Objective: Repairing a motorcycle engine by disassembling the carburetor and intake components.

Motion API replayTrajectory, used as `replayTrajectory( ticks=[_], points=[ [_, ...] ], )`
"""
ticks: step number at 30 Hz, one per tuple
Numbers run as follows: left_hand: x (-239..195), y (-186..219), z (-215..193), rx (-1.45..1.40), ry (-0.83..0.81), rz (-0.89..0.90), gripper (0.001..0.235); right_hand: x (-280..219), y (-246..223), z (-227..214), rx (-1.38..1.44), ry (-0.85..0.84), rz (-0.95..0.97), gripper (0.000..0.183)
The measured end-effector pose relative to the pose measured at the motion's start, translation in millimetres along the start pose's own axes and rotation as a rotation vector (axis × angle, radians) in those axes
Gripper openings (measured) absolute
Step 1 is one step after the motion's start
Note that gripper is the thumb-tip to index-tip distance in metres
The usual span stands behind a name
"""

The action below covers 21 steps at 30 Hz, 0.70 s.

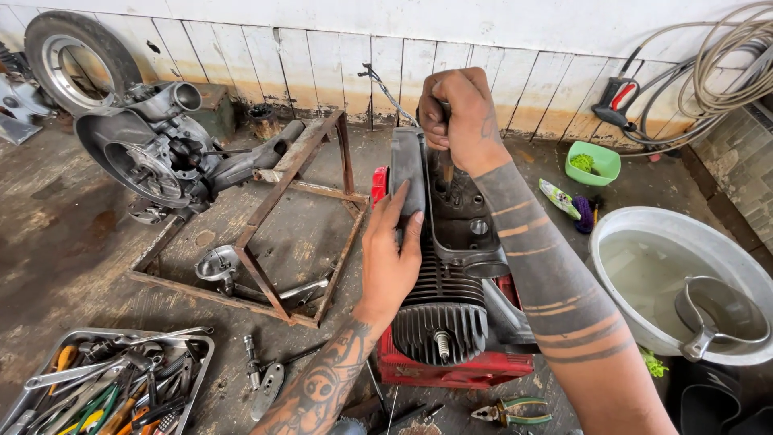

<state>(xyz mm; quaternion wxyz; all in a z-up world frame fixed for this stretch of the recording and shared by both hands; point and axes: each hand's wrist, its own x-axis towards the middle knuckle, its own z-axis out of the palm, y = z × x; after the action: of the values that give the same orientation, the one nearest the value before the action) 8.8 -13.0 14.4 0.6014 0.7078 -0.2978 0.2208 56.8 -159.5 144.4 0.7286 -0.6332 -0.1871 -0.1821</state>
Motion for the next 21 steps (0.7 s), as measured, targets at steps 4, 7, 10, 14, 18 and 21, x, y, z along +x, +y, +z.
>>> replayTrajectory(
  ticks=[4,7,10,14,18,21],
  points=[
    [-0.5,-1.1,0.8,-0.031,0.02,0.032,0.043,-1.2,1.9,1.5,-0.014,0.024,-0.029,0.035],
    [-0.2,-2.4,0.7,-0.035,0.02,0.037,0.042,-2.4,2.3,4.3,-0.022,0.05,-0.049,0.036],
    [0.3,-1.2,-0.7,-0.037,0.015,0.044,0.042,-5.2,3.5,9.2,-0.044,0.096,-0.069,0.037],
    [1.1,1.6,-3.0,-0.032,0.006,0.034,0.043,-7.4,3.9,14.6,-0.055,0.181,-0.089,0.034],
    [-3.0,-8.7,-1.2,-0.023,0.016,0.077,0.041,-10.6,10.4,21.4,-0.119,0.174,-0.127,0.038],
    [0.6,-17.0,-0.3,-0.013,0.026,0.145,0.041,-4.4,7.6,27.3,-0.284,0.234,-0.074,0.029]
  ],
)
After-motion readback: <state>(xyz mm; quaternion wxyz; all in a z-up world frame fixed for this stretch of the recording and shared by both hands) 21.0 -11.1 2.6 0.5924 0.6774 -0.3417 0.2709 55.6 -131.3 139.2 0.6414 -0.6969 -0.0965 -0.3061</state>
